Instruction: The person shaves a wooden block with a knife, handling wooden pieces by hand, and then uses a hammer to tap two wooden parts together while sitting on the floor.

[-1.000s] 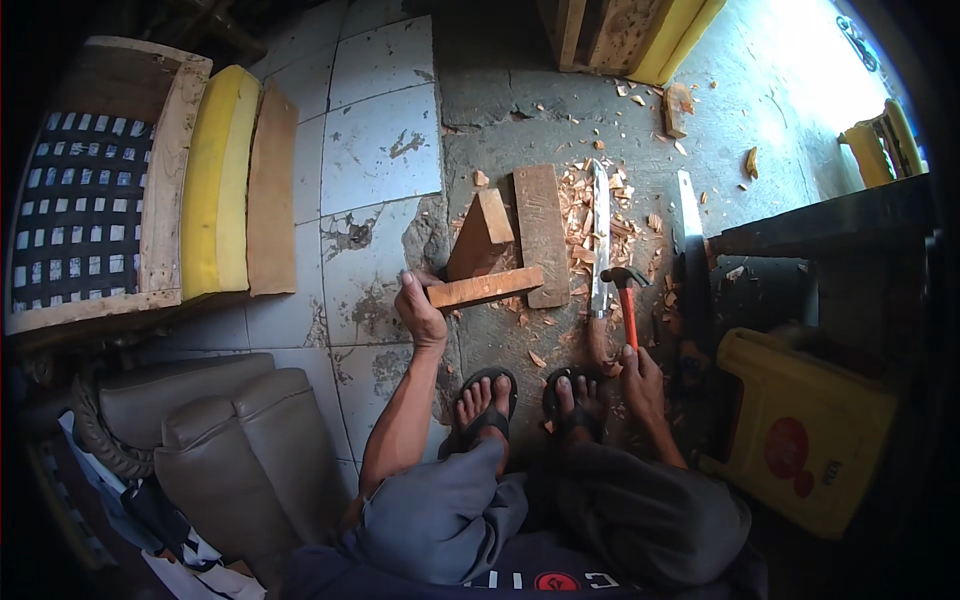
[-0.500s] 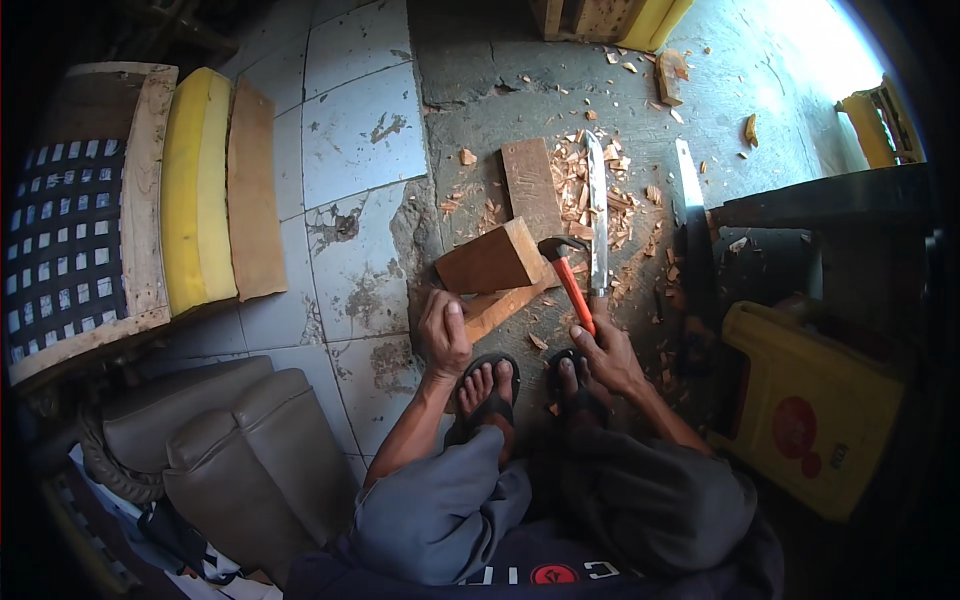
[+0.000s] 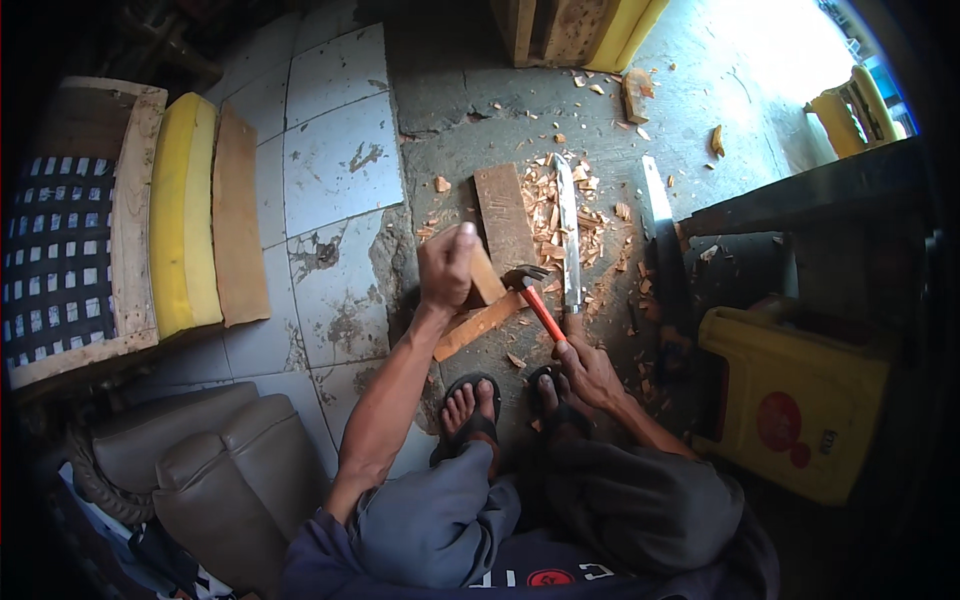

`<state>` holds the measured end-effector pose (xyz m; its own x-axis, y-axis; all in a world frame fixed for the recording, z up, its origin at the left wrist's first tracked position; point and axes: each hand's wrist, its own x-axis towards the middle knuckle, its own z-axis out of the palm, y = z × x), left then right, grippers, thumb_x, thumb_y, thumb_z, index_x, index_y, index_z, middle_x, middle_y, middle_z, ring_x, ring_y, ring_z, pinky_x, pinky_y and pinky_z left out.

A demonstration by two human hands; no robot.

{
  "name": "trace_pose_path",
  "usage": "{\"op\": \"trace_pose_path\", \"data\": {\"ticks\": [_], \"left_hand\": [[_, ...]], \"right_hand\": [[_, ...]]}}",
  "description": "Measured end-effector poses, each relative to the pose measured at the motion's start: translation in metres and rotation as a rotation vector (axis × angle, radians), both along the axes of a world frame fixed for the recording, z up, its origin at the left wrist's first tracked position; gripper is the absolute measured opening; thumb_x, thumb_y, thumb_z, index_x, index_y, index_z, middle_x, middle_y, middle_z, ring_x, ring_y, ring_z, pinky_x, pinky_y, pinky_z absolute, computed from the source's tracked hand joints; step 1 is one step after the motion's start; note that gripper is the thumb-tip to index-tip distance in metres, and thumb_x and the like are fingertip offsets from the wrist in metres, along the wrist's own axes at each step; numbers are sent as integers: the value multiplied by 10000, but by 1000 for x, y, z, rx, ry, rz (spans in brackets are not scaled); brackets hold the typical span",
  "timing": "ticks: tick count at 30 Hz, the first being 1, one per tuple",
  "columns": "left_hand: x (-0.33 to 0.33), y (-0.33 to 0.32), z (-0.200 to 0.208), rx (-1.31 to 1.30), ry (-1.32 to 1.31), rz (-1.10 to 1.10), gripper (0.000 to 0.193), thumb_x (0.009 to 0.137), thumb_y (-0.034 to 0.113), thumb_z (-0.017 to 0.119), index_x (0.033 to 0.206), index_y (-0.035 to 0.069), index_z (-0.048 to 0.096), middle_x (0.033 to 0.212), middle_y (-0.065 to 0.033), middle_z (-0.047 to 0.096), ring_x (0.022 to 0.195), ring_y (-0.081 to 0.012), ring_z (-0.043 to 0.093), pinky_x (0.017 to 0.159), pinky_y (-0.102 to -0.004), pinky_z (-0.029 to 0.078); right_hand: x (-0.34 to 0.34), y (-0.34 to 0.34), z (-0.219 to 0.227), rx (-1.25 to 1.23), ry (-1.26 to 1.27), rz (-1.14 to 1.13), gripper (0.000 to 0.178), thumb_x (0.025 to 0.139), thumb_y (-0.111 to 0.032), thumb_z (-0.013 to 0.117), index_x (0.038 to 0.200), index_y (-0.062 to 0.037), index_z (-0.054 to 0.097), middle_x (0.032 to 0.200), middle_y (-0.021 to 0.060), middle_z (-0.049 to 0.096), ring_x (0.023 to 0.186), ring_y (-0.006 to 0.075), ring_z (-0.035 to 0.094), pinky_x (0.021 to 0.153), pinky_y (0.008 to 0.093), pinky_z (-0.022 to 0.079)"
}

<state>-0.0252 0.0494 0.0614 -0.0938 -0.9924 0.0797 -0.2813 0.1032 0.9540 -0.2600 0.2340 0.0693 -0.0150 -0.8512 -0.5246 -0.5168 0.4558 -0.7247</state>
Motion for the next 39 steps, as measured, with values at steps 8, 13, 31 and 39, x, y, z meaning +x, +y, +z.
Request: {"op": "trace_pose_path", "data": {"ticks": [8,13,31,39], "left_hand": [[4,-1,-6,118,339,248,520,1023,403,380,779,15,626,733,-102,647,705,-201,612,722,-339,479],[16,-6,-9,87,378,344,488,1002,364,362,775,11,611,737,-104,635,721,-204,605,744,-338,470],[58,-30,30,-244,-27,262,513,1060,301,456,719,14,709,692,-60,670,739,-140,594,711,-300,461],[105,-52,8,17,60,378,818,1071,559,263,573,10,607,535,-55,590,544,-161,543,600,-322,443]], "right_hand": [[-7,-8,17,-251,-157,-77,224,1038,-238,570,1117,-28,585,704,124,593,617,222,585,600,359,465],[11,-4,5,-408,-54,15,248,983,-180,654,1148,-38,536,702,137,602,618,252,630,596,365,472],[52,-75,50,-247,268,532,159,1036,-217,477,1097,-81,420,817,246,671,756,501,657,617,596,471],[89,-96,46,-271,246,523,153,1011,-177,476,1100,-80,398,680,266,630,673,519,635,587,613,472]]}}
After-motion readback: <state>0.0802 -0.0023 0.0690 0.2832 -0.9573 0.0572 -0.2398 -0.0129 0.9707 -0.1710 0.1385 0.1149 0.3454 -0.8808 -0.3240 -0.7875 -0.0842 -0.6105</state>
